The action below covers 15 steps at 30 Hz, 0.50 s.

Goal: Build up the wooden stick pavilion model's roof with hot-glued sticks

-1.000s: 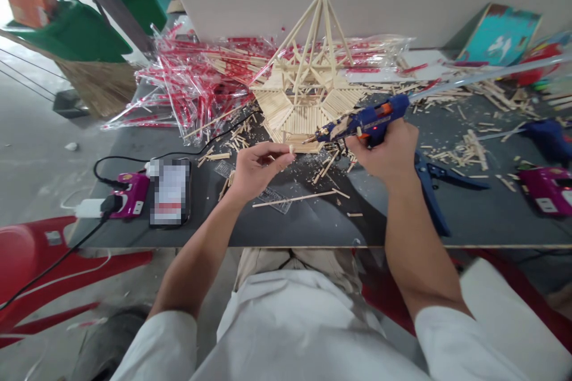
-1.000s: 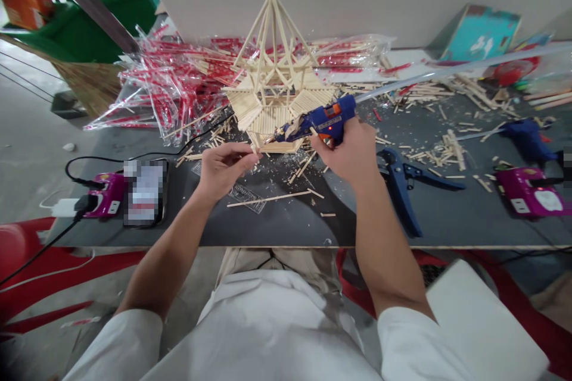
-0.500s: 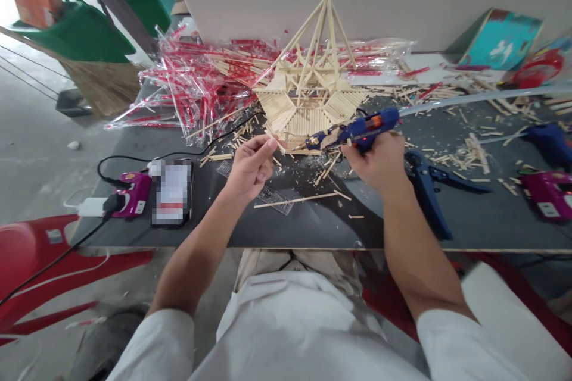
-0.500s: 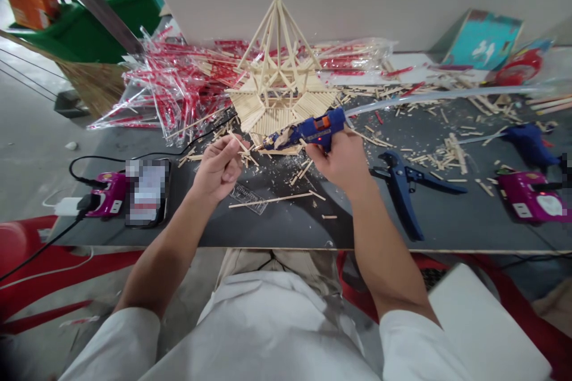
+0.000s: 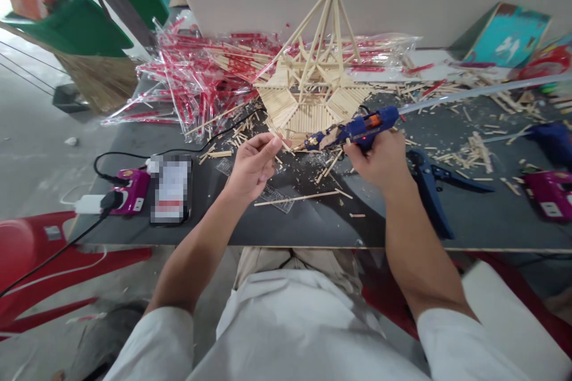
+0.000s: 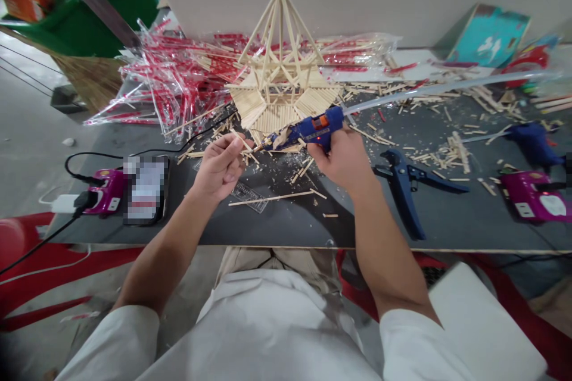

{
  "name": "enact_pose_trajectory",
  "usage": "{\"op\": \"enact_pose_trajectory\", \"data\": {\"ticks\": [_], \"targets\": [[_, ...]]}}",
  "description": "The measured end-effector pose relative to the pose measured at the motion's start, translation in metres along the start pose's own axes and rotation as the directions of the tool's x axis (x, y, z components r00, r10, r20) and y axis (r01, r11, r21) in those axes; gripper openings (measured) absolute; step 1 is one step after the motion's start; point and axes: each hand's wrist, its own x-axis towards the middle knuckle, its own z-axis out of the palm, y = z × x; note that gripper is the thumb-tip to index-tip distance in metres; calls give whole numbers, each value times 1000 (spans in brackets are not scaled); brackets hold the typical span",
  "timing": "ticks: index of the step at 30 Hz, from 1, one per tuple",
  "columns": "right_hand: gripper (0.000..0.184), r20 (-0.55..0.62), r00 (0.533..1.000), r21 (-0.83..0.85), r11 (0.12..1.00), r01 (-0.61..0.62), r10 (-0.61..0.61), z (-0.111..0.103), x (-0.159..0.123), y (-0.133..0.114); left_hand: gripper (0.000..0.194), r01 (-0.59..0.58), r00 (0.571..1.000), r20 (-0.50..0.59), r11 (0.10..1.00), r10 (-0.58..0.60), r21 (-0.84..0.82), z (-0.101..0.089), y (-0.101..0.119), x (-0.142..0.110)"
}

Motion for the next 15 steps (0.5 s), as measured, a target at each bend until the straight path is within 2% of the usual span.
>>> {"op": "enact_pose_trajectory", "data": {"ticks": [10, 15], "targets": [[41, 9, 1000, 49, 998, -25, 24, 0, 0, 0, 43, -13, 1000, 2, 1000, 13, 9, 3, 3, -1], [37, 66, 995, 26, 997, -70, 68, 0, -1, 2, 38, -36, 999, 17, 999, 36, 6, 2, 2, -2]]}}
